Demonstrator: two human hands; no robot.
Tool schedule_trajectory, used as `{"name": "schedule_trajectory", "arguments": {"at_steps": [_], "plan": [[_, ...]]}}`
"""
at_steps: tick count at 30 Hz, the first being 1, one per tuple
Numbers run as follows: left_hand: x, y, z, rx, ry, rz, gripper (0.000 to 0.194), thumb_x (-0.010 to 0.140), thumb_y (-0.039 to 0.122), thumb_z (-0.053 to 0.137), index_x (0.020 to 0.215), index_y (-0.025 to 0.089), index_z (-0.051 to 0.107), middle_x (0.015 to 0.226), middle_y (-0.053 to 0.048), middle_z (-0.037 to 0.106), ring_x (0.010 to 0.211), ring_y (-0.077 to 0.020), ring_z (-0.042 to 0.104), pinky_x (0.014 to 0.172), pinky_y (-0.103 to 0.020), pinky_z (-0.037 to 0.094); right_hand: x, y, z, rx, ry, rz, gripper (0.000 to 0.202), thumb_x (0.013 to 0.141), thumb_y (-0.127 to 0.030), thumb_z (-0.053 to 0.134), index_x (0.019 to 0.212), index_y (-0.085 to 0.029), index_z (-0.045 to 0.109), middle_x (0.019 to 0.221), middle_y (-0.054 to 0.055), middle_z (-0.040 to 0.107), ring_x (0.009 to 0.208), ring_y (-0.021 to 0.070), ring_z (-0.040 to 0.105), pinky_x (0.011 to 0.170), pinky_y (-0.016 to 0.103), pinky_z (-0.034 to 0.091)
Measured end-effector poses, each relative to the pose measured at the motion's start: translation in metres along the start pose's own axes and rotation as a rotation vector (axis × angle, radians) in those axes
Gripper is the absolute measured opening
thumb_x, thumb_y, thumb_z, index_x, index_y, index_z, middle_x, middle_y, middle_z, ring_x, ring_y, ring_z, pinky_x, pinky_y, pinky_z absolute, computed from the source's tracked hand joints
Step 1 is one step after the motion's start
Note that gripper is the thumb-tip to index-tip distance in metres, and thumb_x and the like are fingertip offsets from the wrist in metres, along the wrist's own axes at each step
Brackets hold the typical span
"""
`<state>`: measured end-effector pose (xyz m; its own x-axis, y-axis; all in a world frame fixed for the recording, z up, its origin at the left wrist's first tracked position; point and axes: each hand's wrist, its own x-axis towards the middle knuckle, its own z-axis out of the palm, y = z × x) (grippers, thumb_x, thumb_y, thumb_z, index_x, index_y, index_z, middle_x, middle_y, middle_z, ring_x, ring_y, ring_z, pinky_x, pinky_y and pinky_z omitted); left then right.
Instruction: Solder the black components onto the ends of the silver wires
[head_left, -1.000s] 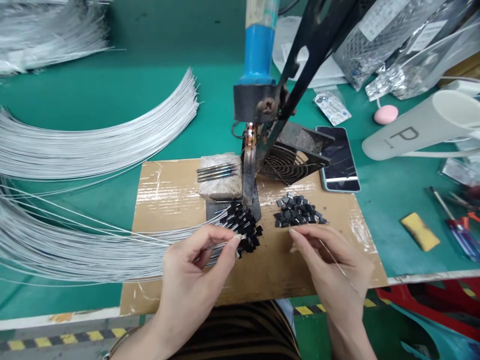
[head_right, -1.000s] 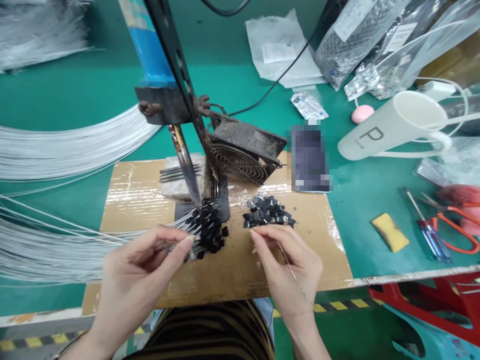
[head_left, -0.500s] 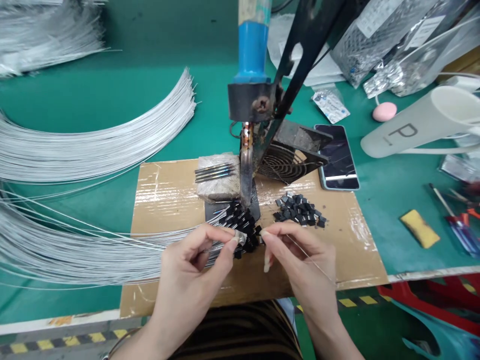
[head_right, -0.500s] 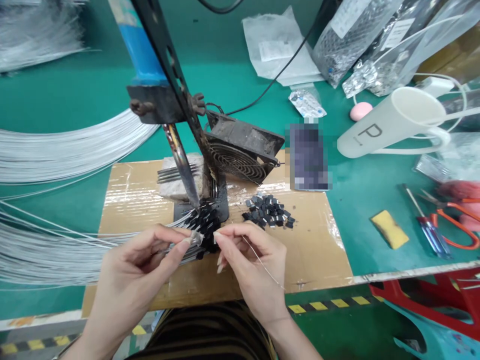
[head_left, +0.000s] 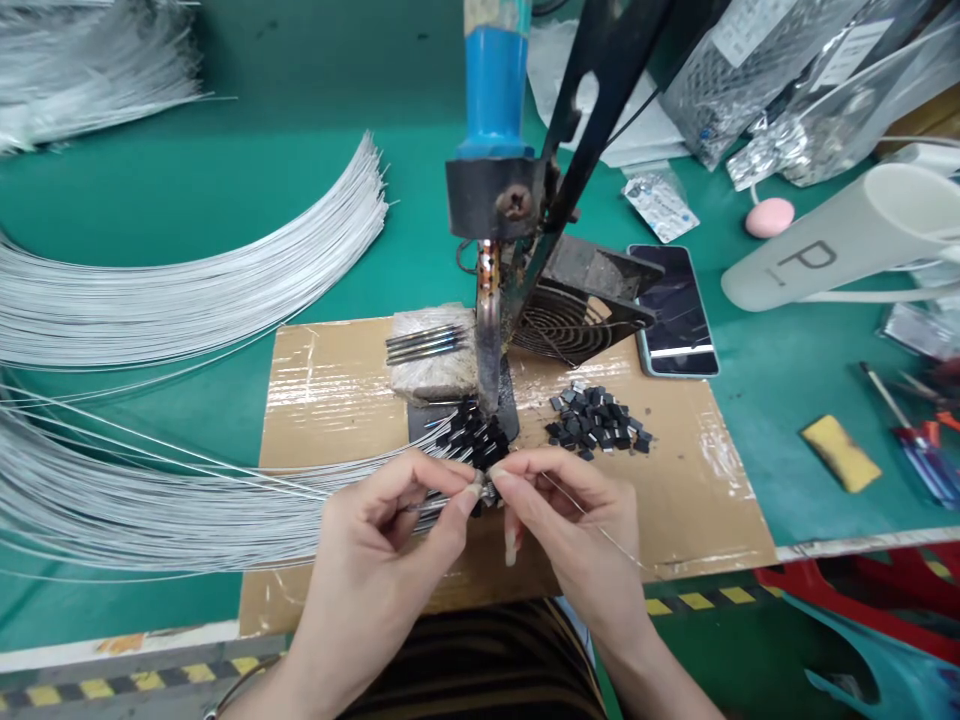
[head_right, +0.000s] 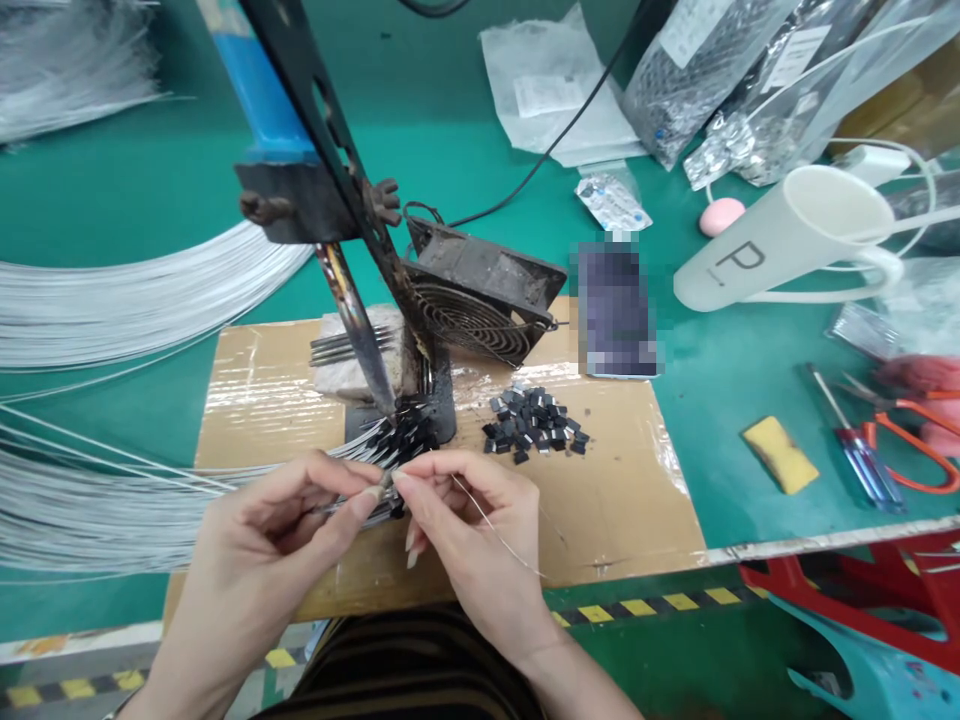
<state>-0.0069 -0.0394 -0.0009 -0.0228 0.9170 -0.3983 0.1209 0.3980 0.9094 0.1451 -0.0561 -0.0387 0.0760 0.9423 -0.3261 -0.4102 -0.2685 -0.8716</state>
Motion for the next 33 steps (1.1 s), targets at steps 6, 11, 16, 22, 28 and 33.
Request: {"name": "schedule_trajectory", "arguments": {"at_steps": [6,11,16,22,28,33], "plan": [[0.004,-0.005,-0.002,0.000,-0.057,0.060,0.010,0.085,0.017,0.079,0.077,0.024,0.077,0.090,0.001,0.081,0.079,-0.0106,0.074,0.071,-0.014,0.054,0.000,0.001,0.000,0.011,-0.005,-0.004,0.004,0.090,-0.025,0.084,0.087,-0.026,0.083,0.058,-0.006,0.068,0.045,0.0035,0.060,0.049,0.009,0.056],[0.001,0.002,0.003,-0.026,0.002,0.025,0.012,0.083,0.016,0.078,0.074,0.022,0.076,0.087,0.001,0.080,0.077,-0.0100,0.074,0.074,-0.014,0.055,0.000,0.001,0.001,0.002,0.012,-0.019,0.004,0.090,-0.025,0.084,0.086,-0.026,0.083,0.060,-0.006,0.069,0.046,0.0036,0.061,0.049,0.009,0.056],[0.002,-0.003,0.000,0.009,-0.029,0.073,0.011,0.087,0.017,0.077,0.077,0.022,0.075,0.088,0.001,0.080,0.077,-0.0095,0.074,0.072,-0.013,0.055,0.000,0.001,0.002,0.005,0.019,-0.030,0.005,0.090,-0.025,0.084,0.086,-0.025,0.083,0.060,-0.006,0.068,0.045,0.0039,0.061,0.047,0.010,0.056],[0.004,-0.010,-0.003,0.033,-0.058,0.130,0.012,0.091,0.016,0.075,0.080,0.023,0.074,0.090,0.002,0.081,0.078,-0.0090,0.074,0.069,-0.012,0.054,0.000,0.002,0.002,-0.003,0.035,-0.022,0.004,0.090,-0.025,0.084,0.086,-0.025,0.083,0.062,-0.005,0.068,0.046,0.0054,0.062,0.047,0.012,0.057],[0.006,-0.007,0.001,0.042,-0.049,0.132,0.013,0.088,0.015,0.076,0.077,0.022,0.073,0.087,0.001,0.080,0.075,-0.0089,0.073,0.066,-0.011,0.053,-0.002,0.005,-0.001,-0.136,0.038,-0.110,0.006,0.095,-0.029,0.078,0.092,-0.025,0.081,0.071,-0.003,0.068,0.049,0.0071,0.060,0.048,0.018,0.054],[0.010,-0.006,0.003,-0.002,-0.056,0.105,0.013,0.090,0.014,0.074,0.079,0.020,0.074,0.089,0.000,0.080,0.079,-0.0095,0.074,0.076,-0.013,0.057,-0.009,0.005,-0.009,-0.328,0.008,-0.240,0.038,0.113,-0.036,0.038,0.123,-0.027,0.074,0.087,0.000,0.060,0.061,0.0116,0.058,0.059,0.028,0.050]]}}
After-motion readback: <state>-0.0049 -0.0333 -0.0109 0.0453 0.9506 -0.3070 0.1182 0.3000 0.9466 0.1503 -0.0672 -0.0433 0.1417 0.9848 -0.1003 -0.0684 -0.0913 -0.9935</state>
